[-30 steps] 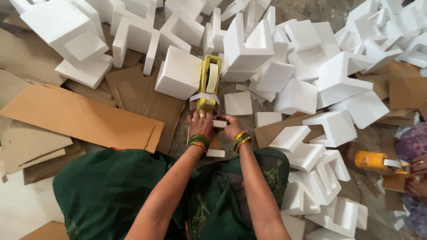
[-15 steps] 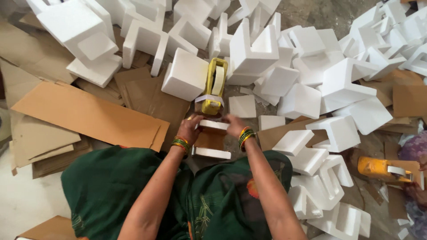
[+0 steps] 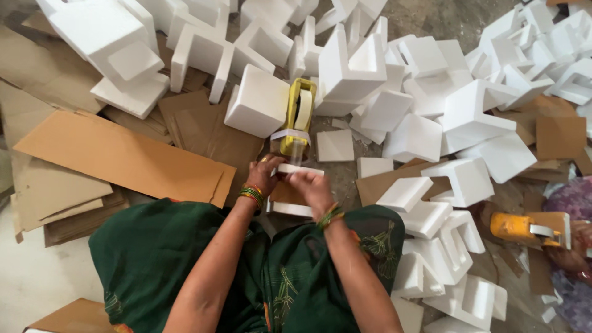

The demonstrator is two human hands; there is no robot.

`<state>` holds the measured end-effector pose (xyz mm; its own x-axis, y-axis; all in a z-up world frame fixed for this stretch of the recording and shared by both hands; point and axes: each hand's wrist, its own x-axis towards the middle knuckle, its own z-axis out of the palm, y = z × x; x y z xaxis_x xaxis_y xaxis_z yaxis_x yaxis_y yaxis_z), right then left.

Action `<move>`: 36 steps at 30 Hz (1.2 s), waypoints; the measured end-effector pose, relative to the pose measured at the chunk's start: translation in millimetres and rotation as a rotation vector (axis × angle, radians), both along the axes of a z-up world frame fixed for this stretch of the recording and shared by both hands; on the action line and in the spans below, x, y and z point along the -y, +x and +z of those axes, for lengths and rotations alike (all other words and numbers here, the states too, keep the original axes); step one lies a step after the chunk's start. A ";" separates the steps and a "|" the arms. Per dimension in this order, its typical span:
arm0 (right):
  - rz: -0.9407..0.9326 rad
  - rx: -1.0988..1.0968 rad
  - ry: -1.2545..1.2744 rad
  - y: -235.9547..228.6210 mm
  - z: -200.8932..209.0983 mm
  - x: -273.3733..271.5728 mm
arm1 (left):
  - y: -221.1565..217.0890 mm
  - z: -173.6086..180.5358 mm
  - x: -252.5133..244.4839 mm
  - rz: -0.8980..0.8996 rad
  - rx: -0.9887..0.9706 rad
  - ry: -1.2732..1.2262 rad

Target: The person assembles protective packaging by placing a rectangular cardboard piece between two white foam inserts and securing them with clear tape from a dispenser. The person repeats this process for multiple units, handling foam pieces and cardboard from piles on the floor.

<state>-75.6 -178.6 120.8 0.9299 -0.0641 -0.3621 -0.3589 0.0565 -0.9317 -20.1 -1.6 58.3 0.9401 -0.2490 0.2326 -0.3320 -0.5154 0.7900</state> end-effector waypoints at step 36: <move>0.793 -0.117 -1.082 125.3 -88.0 33.3 | -27.9 6.9 19.3 0.181 -0.259 -0.406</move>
<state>49.7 -211.8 32.8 0.8165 0.1708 -0.5515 -0.0315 -0.9406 -0.3380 -48.0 -20.9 65.2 0.9994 -0.0150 0.0302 -0.0324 -0.1807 0.9830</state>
